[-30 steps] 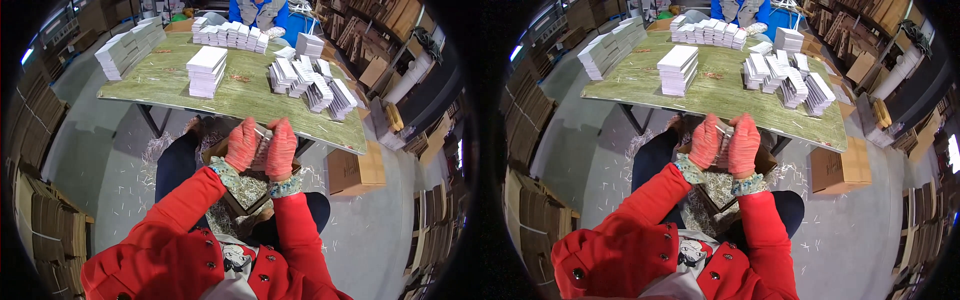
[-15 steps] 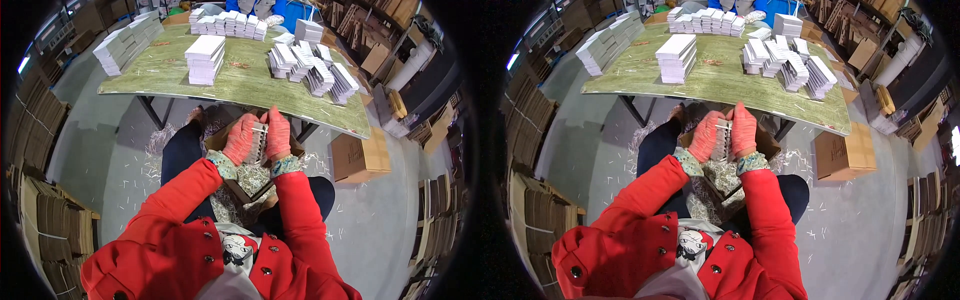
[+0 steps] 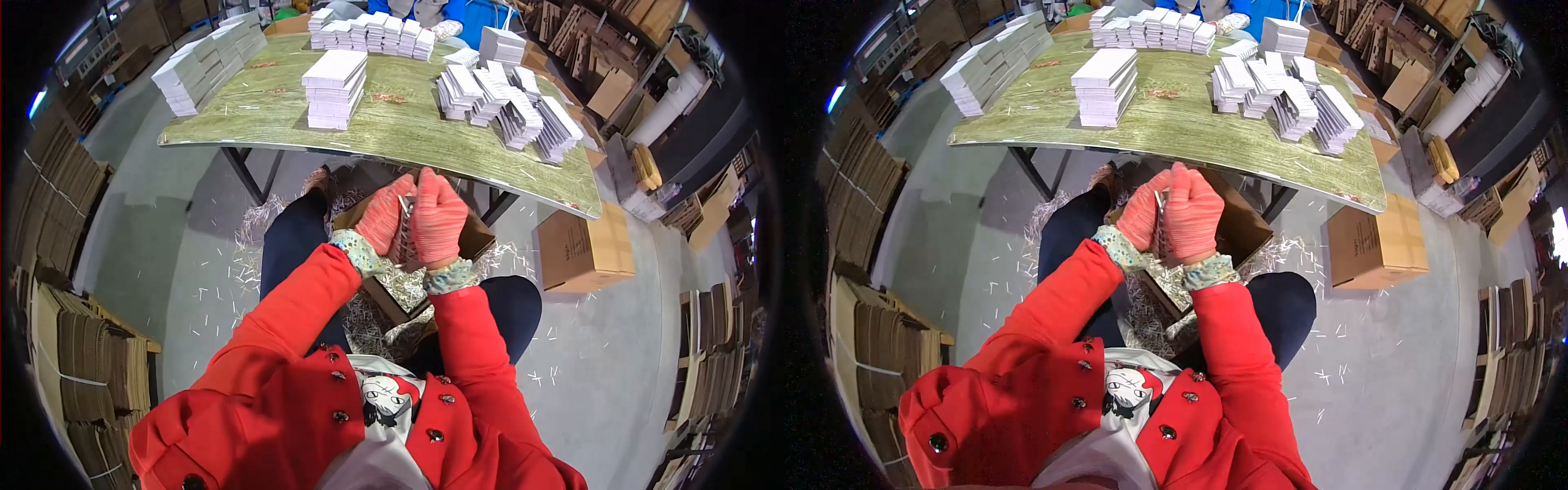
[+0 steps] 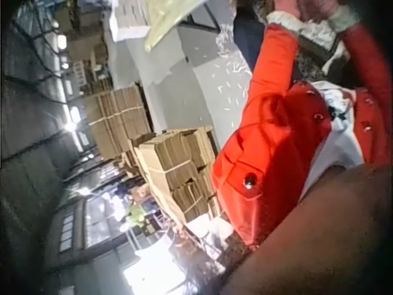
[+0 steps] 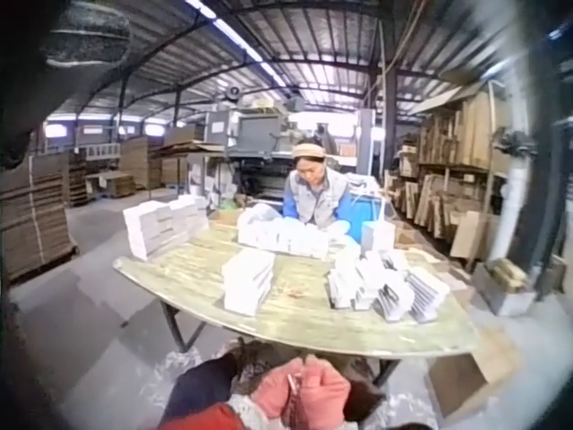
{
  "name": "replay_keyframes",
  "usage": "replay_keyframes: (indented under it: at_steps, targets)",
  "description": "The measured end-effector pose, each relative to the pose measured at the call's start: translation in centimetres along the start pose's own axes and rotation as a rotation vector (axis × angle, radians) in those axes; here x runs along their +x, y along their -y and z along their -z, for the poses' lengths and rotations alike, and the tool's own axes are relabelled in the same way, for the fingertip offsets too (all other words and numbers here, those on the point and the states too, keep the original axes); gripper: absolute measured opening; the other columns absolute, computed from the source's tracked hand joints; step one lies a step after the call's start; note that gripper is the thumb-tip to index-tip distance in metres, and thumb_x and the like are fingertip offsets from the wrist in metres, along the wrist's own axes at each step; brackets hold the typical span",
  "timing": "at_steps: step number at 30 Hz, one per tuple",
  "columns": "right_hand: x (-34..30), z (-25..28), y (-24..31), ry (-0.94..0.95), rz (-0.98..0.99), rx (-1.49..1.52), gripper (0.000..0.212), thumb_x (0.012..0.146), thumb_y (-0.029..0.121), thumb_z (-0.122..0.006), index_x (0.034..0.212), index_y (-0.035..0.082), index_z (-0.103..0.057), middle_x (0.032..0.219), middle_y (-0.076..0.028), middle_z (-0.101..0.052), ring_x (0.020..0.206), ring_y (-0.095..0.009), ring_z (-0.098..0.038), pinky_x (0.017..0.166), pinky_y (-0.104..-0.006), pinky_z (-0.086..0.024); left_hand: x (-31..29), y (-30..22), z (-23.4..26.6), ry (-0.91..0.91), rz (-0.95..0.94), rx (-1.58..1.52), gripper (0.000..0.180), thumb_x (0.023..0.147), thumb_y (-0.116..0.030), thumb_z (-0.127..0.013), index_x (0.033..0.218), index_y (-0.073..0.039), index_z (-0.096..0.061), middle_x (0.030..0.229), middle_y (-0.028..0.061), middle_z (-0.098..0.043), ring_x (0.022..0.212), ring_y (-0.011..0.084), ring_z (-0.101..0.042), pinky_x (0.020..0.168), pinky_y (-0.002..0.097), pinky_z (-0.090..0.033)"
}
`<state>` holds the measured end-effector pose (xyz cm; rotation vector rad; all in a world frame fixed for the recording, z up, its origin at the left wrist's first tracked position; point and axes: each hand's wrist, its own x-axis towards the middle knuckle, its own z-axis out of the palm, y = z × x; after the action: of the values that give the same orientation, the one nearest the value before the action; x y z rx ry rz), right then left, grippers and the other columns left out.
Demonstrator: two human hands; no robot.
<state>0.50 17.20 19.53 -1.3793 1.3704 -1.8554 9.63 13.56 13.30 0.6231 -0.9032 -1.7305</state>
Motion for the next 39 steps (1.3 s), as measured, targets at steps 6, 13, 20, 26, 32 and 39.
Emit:
replay_keyframes:
  at_steps: [6, 13, 20, 26, 32, 39]
  targets:
    - [1.1, 2.6, -2.7, 0.225, -0.335, 0.286, 0.036, 0.096, 0.027, -0.053, 0.070, 0.002, -0.058, 0.064, 0.002, -0.055, 0.061, -0.007, -0.048, 0.055, -0.0272, -0.041, 0.5, 2.7, -0.3, -0.148, 0.224, -0.147, 0.033, 0.095, -0.038, -0.050, 0.078, -0.012, -0.059, 0.074, -0.0023, -0.058, 0.068, 0.0090, -0.052, 0.062, 0.0264, -0.044]
    - [0.2, 0.6, -1.9, 0.057, 0.331, -0.585, 0.030, 0.092, 0.024, -0.055, 0.069, 0.004, -0.061, 0.067, -0.014, -0.062, 0.054, -0.028, -0.052, 0.055, -0.0348, -0.041, 0.9, 3.1, -0.8, -0.003, 0.154, -0.390, 0.033, 0.095, -0.041, -0.047, 0.089, -0.012, -0.061, 0.085, 0.0019, -0.062, 0.076, 0.0159, -0.058, 0.071, 0.0301, -0.048]
    - [1.2, 2.1, -3.1, 0.108, 0.299, -0.720, 0.033, 0.093, 0.027, -0.055, 0.067, 0.006, -0.055, 0.061, 0.002, -0.053, 0.057, -0.014, -0.054, 0.054, -0.0304, -0.045, 1.2, 4.8, -0.5, -0.129, 0.328, -0.587, 0.036, 0.094, -0.044, -0.047, 0.091, -0.011, -0.060, 0.081, 0.0031, -0.062, 0.073, 0.0188, -0.058, 0.068, 0.0328, -0.048]
    - [1.1, 3.0, -4.2, 0.183, -0.242, -0.085, 0.033, 0.092, 0.028, -0.055, 0.067, 0.007, -0.055, 0.059, -0.003, -0.052, 0.057, -0.017, -0.056, 0.056, -0.0343, -0.045, -1.4, 3.5, -3.2, -0.436, 0.286, -0.146, 0.040, 0.093, -0.046, -0.046, 0.085, -0.009, -0.061, 0.075, 0.0054, -0.060, 0.065, 0.0200, -0.053, 0.062, 0.0349, -0.046]
    - [-0.1, 2.8, -4.6, 0.114, -0.044, -0.317, 0.033, 0.092, 0.030, -0.055, 0.068, 0.006, -0.056, 0.060, -0.010, -0.051, 0.060, -0.022, -0.057, 0.059, -0.0385, -0.046, 1.2, 6.2, 0.4, -0.286, 0.196, 0.023, 0.030, 0.095, -0.040, -0.048, 0.085, -0.013, -0.059, 0.077, 0.0013, -0.060, 0.072, 0.0157, -0.057, 0.068, 0.0311, -0.048]
    - [-2.8, -0.6, -2.0, 0.234, 0.350, -0.869, 0.038, 0.092, 0.036, -0.050, 0.070, 0.005, -0.054, 0.070, -0.016, -0.060, 0.071, -0.035, -0.061, 0.062, -0.0444, -0.047, 4.7, 8.4, 10.0, 0.016, -0.042, -0.351, 0.039, 0.095, -0.040, -0.047, 0.084, -0.007, -0.063, 0.076, 0.0043, -0.061, 0.070, 0.0154, -0.054, 0.068, 0.0315, -0.046]
